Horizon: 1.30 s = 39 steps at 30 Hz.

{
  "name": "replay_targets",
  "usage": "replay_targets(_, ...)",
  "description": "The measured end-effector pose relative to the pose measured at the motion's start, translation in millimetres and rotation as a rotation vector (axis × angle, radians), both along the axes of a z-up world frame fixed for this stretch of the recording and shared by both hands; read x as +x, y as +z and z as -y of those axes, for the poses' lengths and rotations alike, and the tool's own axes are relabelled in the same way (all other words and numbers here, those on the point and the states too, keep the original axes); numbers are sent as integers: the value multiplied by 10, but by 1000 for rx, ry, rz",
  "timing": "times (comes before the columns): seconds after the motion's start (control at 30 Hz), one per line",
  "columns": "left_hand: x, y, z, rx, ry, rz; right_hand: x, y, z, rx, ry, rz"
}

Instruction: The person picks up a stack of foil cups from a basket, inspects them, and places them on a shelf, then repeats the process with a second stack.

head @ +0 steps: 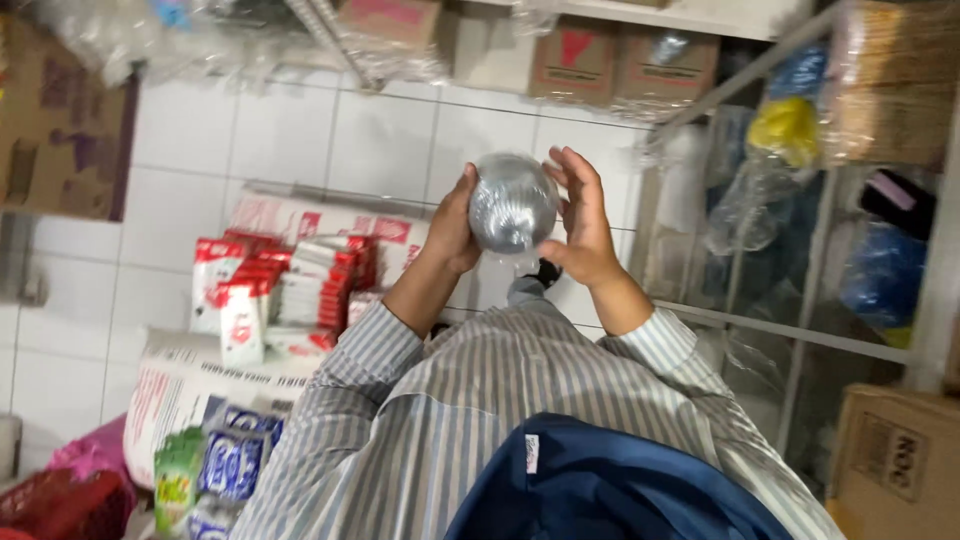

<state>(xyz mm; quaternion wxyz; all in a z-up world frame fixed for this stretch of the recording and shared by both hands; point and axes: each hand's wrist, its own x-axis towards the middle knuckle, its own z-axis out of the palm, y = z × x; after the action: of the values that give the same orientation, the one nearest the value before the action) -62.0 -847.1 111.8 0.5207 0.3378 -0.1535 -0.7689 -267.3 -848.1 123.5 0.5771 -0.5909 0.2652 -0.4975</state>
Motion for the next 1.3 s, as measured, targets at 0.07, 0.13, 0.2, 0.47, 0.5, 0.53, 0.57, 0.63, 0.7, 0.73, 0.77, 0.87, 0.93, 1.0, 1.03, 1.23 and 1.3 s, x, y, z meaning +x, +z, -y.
replay_targets(0.07, -271, 25, 334, 26, -8, -41, -186, -8, 283, -237, -77, -153)
replay_targets(0.13, -546, 27, 638, 69, 5, -63, -328, -74, 659, -278, -105, -206)
replay_targets(0.2, -801, -10, 812, 100, -23, -93, -549, -171, 850, -182, -100, -181)
replay_targets(0.47, -1304, -141, 1557, 97, -104, -52, -1080, 92, 1690, 14, -209, -202)
replay_targets(0.5, -1355, -163, 1686, 109, -104, -62, -1147, 198, 1774, -246, -316, -314)
replay_targets(0.53, -1410, -189, 1822, 121, -104, -72, -1229, 301, 1856, -507, -420, -428)
replay_targets(0.57, -1467, -220, 1926, 140, -105, -81, -1292, 378, 1920, -761, -517, -545)
replay_targets(0.63, -1581, -260, 2178, 84, -148, -82, -1351, 461, 2176, -831, -300, -716)
replay_targets(0.7, -1681, -254, 2478, 14, -201, -82, -1437, 489, 2463, -792, -195, -783)
replay_targets(0.73, -1717, -243, 2647, -29, -231, -80, -1497, 494, 2605, -724, -202, -765)
replay_targets(0.77, -1765, -231, 2861, -83, -256, -79, -1564, 502, 2778, -671, -209, -744)
replay_targets(0.87, -1931, -217, 3420, -57, -321, -112, -1786, 574, 3211, -306, -163, -607)
replay_targets(0.93, -2010, -160, 3822, 6, -413, -139, -1923, 648, 3476, -374, -169, -536)
replay_targets(1.0, -2096, -17, 4187, 46, -468, -150, -2030, 692, 3701, -452, -197, -520)
replay_targets(1.03, -2123, 97, 4373, 50, -484, -146, -2058, 698, 3809, -499, -229, -536)
replay_targets(1.23, -2484, 666, 5299, 119, -685, -204, -2228, 543, 4506, -542, -650, -514)
replay_targets(1.3, -2700, 708, 5539, 35, -687, -234, -2455, 596, 4774, -505, -773, -505)
